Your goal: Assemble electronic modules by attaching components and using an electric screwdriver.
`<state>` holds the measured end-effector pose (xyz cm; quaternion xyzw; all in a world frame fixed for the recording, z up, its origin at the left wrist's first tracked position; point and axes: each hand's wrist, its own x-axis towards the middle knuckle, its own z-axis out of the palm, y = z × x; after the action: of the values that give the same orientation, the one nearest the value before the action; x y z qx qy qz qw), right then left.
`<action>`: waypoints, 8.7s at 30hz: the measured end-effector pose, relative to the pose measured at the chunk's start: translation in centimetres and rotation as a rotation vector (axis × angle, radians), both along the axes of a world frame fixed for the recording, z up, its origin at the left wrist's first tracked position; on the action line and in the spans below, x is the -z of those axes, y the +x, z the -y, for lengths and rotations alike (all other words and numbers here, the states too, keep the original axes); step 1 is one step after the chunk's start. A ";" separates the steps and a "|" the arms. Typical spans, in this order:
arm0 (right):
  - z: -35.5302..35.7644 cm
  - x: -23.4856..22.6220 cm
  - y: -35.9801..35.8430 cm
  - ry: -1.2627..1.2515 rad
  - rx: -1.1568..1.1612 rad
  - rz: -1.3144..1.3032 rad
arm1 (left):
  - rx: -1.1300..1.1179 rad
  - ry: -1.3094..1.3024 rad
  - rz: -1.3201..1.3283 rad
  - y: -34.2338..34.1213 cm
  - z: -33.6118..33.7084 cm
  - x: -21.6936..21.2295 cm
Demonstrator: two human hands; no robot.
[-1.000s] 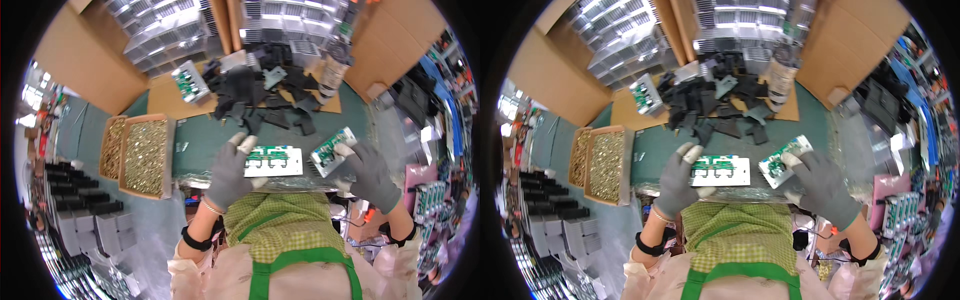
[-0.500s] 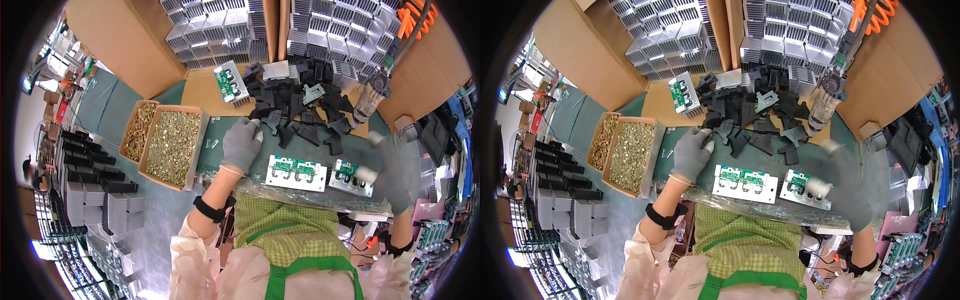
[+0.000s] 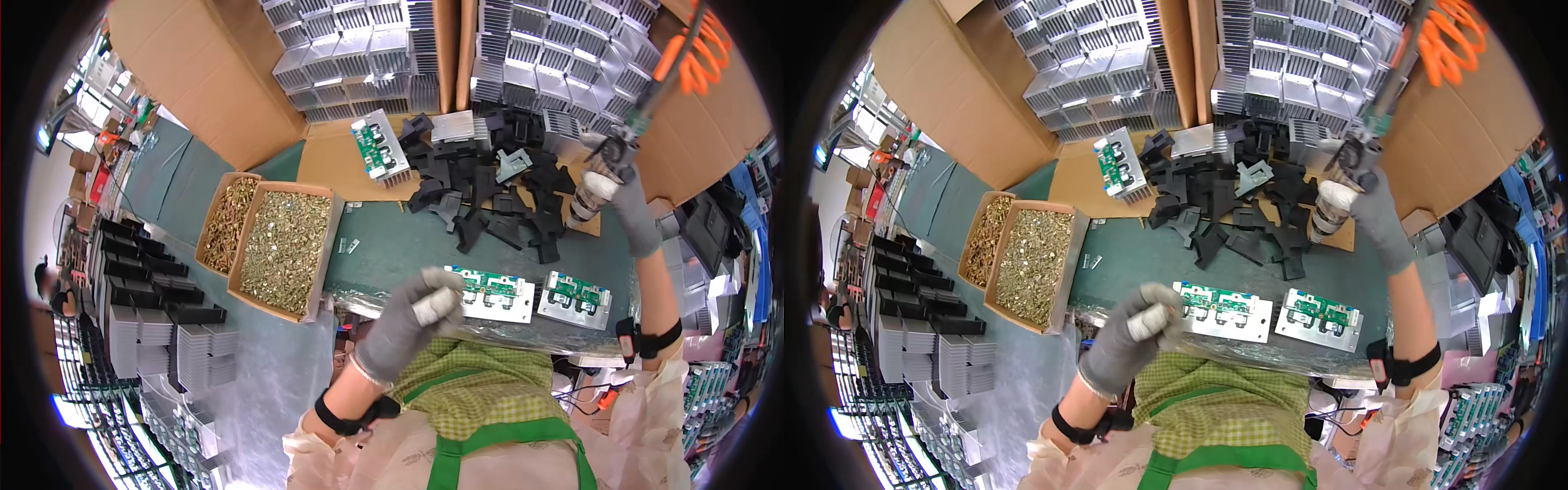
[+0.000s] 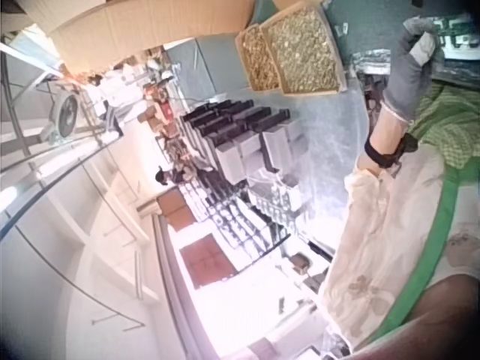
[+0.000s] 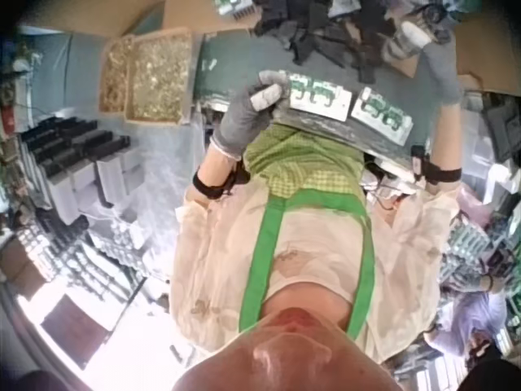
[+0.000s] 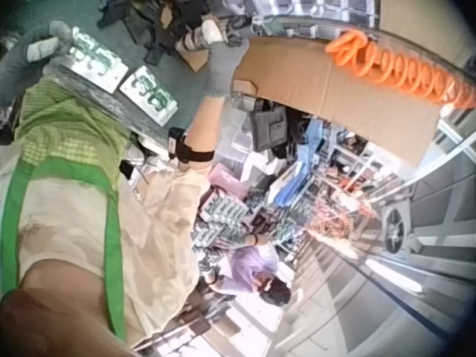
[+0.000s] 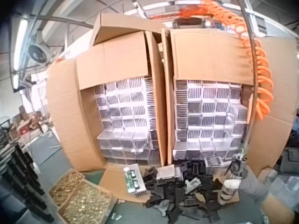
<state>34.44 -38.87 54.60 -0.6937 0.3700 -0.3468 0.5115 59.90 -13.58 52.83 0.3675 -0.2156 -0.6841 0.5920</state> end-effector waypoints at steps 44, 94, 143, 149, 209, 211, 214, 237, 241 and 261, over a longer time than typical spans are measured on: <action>-14.7 -4.9 2.6 -0.014 -0.067 0.858 | -0.244 0.070 1.648 6.1 8.6 2.4; -17.4 -6.5 12.2 0.150 -0.248 0.568 | 0.037 0.302 0.418 0.6 -3.9 4.9; -16.9 -2.9 13.8 0.230 -0.425 0.422 | 0.009 0.289 0.586 0.2 -3.6 5.7; -14.6 -7.0 10.9 0.162 -0.771 0.635 | 0.020 0.277 0.590 1.4 -3.5 3.8; -15.5 -7.4 2.4 -0.013 -0.524 0.917 | -0.293 -0.535 1.580 0.5 2.1 -2.1; -15.4 -6.7 2.1 -0.018 -0.450 0.980 | -0.100 -0.193 1.595 2.2 5.1 -1.0; -15.2 -5.9 1.4 -0.092 -0.314 0.928 | 0.004 -0.289 1.891 2.1 9.0 1.3; -16.2 -4.4 -0.3 0.090 -0.150 0.959 | 0.202 -0.529 1.914 4.0 8.5 4.8; -16.2 -4.5 -0.2 0.111 -0.144 0.977 | 0.259 -0.531 1.883 3.6 8.4 3.5; -16.6 -4.3 -1.3 0.168 -0.165 0.932 | 0.553 -0.263 2.167 8.8 4.7 1.1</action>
<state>33.11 -22.22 58.93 -0.4478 0.0719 -0.5481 0.7027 68.65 -18.24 51.75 0.6422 -0.7606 -0.0838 -0.0453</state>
